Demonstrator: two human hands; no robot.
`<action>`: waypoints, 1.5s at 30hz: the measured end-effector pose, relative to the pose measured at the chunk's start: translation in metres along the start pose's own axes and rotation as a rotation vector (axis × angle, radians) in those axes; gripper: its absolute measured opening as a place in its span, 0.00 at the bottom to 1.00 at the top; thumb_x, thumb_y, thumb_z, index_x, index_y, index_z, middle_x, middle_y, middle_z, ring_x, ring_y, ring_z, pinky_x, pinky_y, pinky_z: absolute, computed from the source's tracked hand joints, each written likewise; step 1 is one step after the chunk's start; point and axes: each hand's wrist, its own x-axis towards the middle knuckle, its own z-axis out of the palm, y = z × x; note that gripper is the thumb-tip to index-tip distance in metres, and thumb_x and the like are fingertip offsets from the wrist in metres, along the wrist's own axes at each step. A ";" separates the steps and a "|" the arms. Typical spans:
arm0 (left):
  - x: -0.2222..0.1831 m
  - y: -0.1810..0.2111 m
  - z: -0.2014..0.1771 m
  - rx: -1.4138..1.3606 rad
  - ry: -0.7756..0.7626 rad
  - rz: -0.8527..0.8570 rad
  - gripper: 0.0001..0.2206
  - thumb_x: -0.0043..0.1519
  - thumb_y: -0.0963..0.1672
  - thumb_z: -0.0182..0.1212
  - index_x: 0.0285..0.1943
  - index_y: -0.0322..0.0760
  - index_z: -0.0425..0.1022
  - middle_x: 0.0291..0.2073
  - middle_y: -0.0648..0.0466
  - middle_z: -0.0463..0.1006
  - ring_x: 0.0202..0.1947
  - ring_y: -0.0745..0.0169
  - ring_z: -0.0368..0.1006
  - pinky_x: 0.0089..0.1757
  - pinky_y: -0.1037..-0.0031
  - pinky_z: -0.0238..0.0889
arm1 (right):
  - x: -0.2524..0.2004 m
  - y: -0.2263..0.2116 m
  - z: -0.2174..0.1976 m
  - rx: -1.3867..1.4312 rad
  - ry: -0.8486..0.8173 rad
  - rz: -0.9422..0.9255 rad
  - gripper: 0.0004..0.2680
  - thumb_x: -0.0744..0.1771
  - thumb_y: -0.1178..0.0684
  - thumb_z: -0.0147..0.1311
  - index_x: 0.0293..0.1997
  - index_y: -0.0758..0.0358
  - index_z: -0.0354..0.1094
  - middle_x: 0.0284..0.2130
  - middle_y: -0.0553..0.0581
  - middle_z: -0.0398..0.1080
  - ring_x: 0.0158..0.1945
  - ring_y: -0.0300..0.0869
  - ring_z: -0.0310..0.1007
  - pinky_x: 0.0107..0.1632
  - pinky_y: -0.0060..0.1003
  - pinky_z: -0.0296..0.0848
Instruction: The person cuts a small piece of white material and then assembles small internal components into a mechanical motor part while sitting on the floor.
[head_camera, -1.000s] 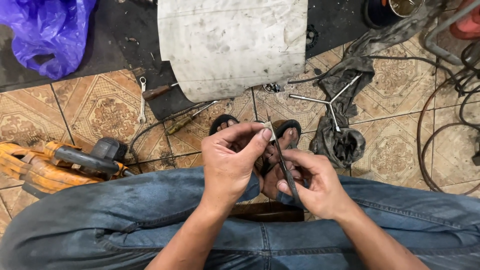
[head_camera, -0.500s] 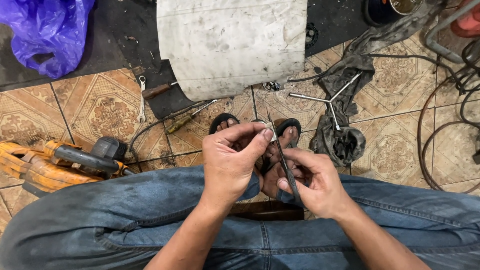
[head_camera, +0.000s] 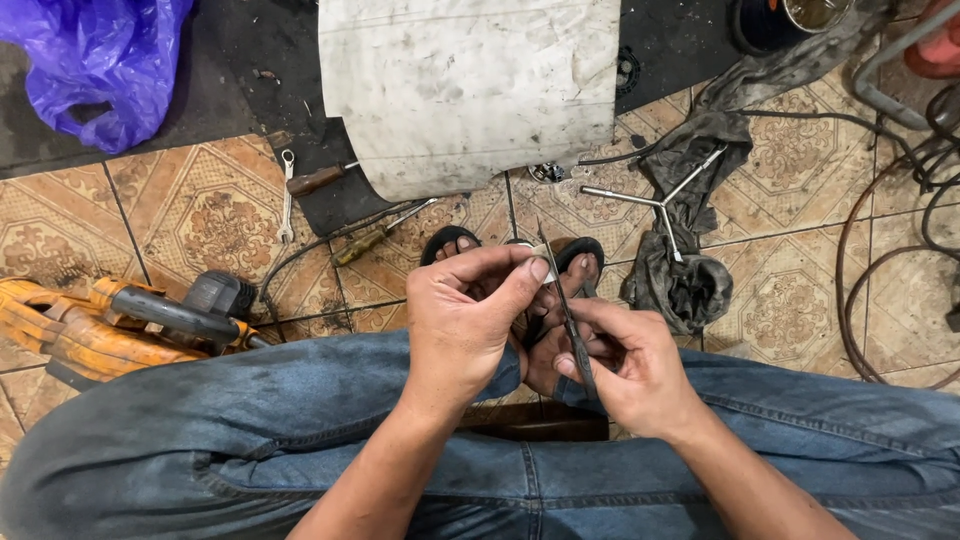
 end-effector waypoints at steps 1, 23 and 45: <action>0.000 0.000 0.000 -0.024 -0.007 -0.007 0.06 0.54 0.38 0.73 0.38 0.26 0.85 0.22 0.46 0.83 0.28 0.72 0.72 0.33 0.73 0.75 | -0.001 0.001 -0.001 -0.007 0.005 0.000 0.11 0.60 0.61 0.68 0.43 0.73 0.77 0.16 0.59 0.69 0.21 0.33 0.62 0.19 0.26 0.64; 0.000 -0.006 0.001 -0.099 0.019 -0.040 0.04 0.54 0.37 0.70 0.34 0.25 0.83 0.17 0.47 0.80 0.19 0.70 0.74 0.26 0.77 0.73 | -0.001 0.003 -0.001 0.071 0.008 0.046 0.12 0.61 0.61 0.68 0.45 0.75 0.76 0.19 0.60 0.70 0.24 0.33 0.66 0.22 0.25 0.69; -0.006 -0.007 0.007 -0.102 -0.015 -0.078 0.03 0.53 0.37 0.70 0.34 0.26 0.84 0.18 0.46 0.81 0.20 0.69 0.76 0.27 0.75 0.73 | 0.003 0.003 -0.005 -0.132 0.036 -0.084 0.10 0.60 0.59 0.68 0.41 0.71 0.77 0.13 0.53 0.59 0.20 0.34 0.56 0.21 0.30 0.63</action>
